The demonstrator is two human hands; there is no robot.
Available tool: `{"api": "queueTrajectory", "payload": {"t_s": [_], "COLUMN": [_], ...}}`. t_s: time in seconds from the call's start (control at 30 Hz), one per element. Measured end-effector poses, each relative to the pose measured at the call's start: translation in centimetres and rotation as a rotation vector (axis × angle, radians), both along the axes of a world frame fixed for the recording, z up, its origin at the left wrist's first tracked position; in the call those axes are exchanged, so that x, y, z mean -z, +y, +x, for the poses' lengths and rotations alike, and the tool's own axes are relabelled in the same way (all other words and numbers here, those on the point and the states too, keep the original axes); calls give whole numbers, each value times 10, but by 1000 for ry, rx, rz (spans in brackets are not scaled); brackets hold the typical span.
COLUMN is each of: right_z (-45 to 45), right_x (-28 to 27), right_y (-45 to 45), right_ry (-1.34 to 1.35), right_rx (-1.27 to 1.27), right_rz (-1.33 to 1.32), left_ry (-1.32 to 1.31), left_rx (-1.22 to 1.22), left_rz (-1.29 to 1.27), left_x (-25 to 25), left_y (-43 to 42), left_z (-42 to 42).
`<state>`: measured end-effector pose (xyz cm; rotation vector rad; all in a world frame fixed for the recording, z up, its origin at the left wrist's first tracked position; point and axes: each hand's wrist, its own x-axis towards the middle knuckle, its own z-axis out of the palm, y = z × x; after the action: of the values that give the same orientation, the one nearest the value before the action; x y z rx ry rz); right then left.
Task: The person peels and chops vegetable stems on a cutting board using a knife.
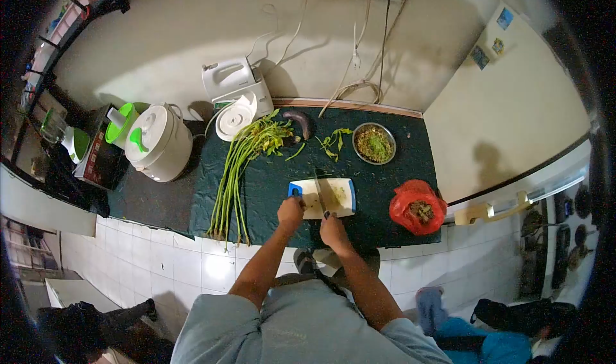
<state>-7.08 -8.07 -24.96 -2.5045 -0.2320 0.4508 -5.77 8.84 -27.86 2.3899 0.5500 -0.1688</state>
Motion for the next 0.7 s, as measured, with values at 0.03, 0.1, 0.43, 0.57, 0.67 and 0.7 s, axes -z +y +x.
{"api": "queueTrajectory", "payload": {"t_s": [0.03, 0.1, 0.43, 0.57, 0.67, 0.7], "right_z": [6, 7, -10, -8, -32, -32], "right_x": [1, -3, -3, -3, 22, 23], "right_y": [1, 2, -5, -1, 3, 3], "right_ry": [-13, -30, -69, -48, 47, 53], "right_rx": [-3, -13, 28, -20, 154, 166], "right_rz": [-34, -72, 58, -2, 1, -2], "left_ry": [1, 1, -299, -404, -342, -303], "left_rx": [-4, 75, 187, 189, 190, 224], "left_rz": [-6, 82, 320, 406, 425, 451], "left_x": [3, 3, 8, -7, -2, -2], "left_y": [-2, -5, -19, -22, -23, -23], "left_z": [1, -1, -35, -47, -52, -52]}}
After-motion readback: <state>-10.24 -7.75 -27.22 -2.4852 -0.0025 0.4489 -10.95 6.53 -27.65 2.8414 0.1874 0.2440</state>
